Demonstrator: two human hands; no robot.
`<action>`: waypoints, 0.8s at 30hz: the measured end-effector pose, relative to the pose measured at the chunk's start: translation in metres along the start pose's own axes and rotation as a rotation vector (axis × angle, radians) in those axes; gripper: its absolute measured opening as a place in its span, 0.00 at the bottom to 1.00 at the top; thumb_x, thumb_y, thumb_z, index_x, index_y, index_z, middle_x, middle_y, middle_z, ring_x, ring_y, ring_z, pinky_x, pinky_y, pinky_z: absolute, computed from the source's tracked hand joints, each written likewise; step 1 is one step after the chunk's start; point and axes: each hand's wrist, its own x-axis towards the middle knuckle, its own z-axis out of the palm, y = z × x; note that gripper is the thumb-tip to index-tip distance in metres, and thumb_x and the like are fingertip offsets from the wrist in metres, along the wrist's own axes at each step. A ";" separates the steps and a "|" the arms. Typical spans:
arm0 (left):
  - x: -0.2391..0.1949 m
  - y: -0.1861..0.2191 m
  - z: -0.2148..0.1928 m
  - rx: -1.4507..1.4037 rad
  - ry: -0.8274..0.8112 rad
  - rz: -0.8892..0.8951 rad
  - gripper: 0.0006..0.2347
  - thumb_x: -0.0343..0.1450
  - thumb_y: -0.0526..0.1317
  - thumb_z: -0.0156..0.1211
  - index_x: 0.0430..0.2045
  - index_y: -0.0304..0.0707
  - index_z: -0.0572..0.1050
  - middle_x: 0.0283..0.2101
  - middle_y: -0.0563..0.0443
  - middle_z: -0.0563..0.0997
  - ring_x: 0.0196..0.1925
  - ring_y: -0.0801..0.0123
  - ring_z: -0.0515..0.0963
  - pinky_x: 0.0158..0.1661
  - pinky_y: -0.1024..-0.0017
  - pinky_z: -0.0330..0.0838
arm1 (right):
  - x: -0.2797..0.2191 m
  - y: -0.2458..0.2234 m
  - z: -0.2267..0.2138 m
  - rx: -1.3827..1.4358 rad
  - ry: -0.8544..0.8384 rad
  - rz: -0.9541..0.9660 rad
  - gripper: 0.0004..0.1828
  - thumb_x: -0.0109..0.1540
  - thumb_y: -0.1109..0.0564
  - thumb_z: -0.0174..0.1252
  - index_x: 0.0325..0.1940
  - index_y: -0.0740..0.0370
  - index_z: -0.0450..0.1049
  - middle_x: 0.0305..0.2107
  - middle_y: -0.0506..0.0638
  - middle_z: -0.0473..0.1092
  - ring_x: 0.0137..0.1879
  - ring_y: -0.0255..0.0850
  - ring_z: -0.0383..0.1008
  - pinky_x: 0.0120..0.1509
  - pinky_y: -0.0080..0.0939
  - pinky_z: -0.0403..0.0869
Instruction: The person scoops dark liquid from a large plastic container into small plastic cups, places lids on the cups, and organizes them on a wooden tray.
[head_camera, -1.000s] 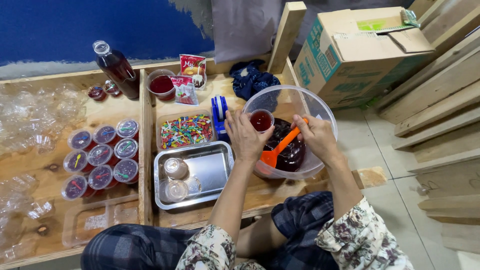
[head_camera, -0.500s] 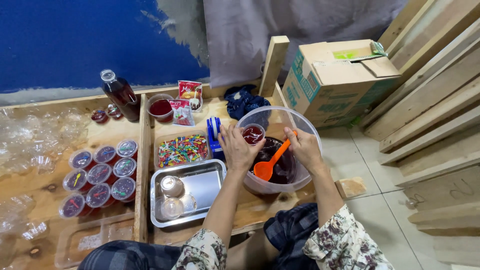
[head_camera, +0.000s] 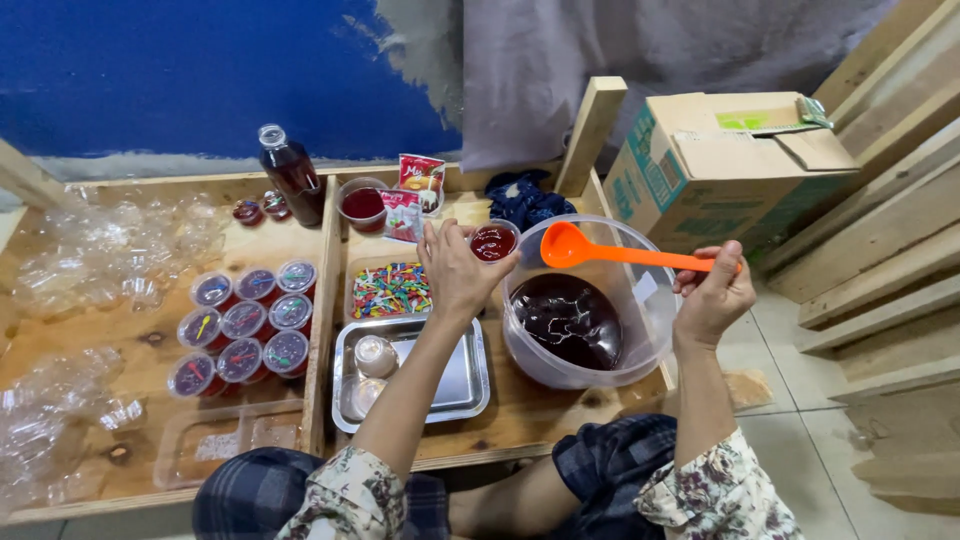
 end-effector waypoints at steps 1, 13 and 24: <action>0.001 -0.005 -0.009 0.007 0.007 -0.006 0.34 0.53 0.61 0.77 0.40 0.34 0.72 0.52 0.33 0.76 0.66 0.24 0.64 0.61 0.33 0.55 | -0.001 0.000 0.002 0.005 -0.011 0.004 0.24 0.76 0.44 0.47 0.36 0.63 0.73 0.11 0.55 0.63 0.14 0.35 0.64 0.20 0.26 0.64; -0.046 -0.091 -0.101 0.002 -0.050 -0.123 0.33 0.53 0.58 0.80 0.41 0.33 0.72 0.51 0.33 0.77 0.67 0.28 0.65 0.63 0.34 0.51 | -0.106 -0.008 0.047 -0.109 -0.438 -0.128 0.15 0.75 0.54 0.55 0.40 0.66 0.77 0.17 0.59 0.71 0.19 0.37 0.70 0.27 0.32 0.71; -0.120 -0.167 -0.103 0.026 -0.016 -0.231 0.32 0.52 0.58 0.81 0.41 0.39 0.73 0.49 0.40 0.78 0.63 0.38 0.70 0.61 0.44 0.60 | -0.209 0.081 0.062 -0.461 -1.033 -1.290 0.05 0.65 0.57 0.57 0.40 0.60 0.76 0.21 0.51 0.68 0.26 0.43 0.70 0.34 0.39 0.74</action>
